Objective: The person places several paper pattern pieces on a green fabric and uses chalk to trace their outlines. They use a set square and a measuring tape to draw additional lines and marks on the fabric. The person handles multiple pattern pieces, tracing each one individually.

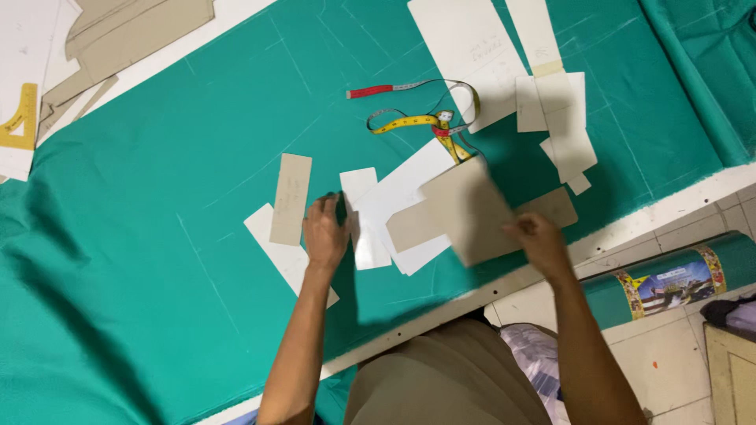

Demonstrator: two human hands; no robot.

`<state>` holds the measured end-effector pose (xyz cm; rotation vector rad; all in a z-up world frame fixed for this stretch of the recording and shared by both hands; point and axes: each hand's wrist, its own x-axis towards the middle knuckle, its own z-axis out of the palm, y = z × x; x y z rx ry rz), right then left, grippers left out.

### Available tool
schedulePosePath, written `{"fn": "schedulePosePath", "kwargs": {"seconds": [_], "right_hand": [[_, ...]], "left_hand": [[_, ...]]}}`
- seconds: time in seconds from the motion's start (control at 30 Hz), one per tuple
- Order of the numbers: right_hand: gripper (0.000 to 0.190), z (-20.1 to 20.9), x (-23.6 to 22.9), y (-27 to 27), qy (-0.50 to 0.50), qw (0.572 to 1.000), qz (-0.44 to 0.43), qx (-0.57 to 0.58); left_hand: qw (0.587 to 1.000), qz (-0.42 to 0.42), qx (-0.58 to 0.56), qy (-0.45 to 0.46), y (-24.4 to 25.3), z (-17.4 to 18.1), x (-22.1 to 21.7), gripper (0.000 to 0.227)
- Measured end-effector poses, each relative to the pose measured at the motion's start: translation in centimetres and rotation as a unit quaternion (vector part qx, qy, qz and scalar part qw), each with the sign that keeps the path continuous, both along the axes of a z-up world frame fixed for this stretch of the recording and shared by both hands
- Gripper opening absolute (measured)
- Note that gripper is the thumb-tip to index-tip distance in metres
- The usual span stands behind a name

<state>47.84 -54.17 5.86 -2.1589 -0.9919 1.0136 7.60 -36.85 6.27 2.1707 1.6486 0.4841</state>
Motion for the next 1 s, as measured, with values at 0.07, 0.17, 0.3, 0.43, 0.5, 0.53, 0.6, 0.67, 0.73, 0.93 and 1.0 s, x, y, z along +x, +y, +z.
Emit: {"fn": "schedulePosePath", "kwargs": {"seconds": [0.07, 0.17, 0.3, 0.43, 0.5, 0.53, 0.6, 0.67, 0.73, 0.93, 1.0], "right_hand": [[0.035, 0.0, 3.1, -1.5, 0.039, 0.994, -0.100, 0.035], [0.032, 1.0, 7.4, -2.5, 0.109, 0.965, -0.231, 0.054], [0.032, 2.1, 9.3, -2.1, 0.098, 0.949, -0.300, 0.020], [0.030, 2.1, 9.0, -1.5, 0.116, 0.939, -0.322, 0.040], [0.028, 2.1, 8.7, -1.5, 0.103, 0.942, -0.318, 0.028], [0.028, 2.1, 8.5, -1.5, 0.114, 0.944, -0.308, 0.024], [0.029, 2.4, 8.3, -1.4, 0.135, 0.948, -0.286, 0.019], [0.029, 2.5, 8.0, -1.8, 0.145, 0.947, -0.286, 0.030], [0.028, 2.5, 8.4, -2.1, 0.196, 0.928, -0.312, 0.059], [0.024, 1.8, 10.1, -2.3, 0.367, 0.869, -0.292, 0.158], [0.026, 1.7, 9.5, -1.2, 0.346, 0.879, -0.306, 0.122]], "left_hand": [[0.999, 0.011, -0.041, -0.010, -0.4, 0.5, 2.3, 0.055], [0.999, 0.035, -0.029, -0.021, -1.2, 0.5, 3.2, 0.059], [0.997, 0.052, -0.048, -0.014, -2.3, -0.9, 3.1, 0.069], [0.991, 0.123, -0.045, -0.006, -4.3, -1.8, 3.6, 0.067], [0.987, 0.147, -0.058, -0.001, -5.6, -1.9, 4.1, 0.063], [0.988, 0.145, -0.059, -0.008, -6.3, -1.8, 4.2, 0.061], [0.991, 0.124, -0.059, 0.003, -7.7, -1.5, 4.4, 0.059], [0.994, 0.082, -0.062, 0.039, -9.6, -1.0, 4.3, 0.060], [0.995, 0.045, -0.038, 0.084, -10.7, -0.8, 3.8, 0.060], [0.985, -0.005, -0.005, 0.171, -12.9, 0.2, 1.2, 0.062], [0.986, 0.003, 0.000, 0.169, -12.8, 1.3, 0.8, 0.061]]}}
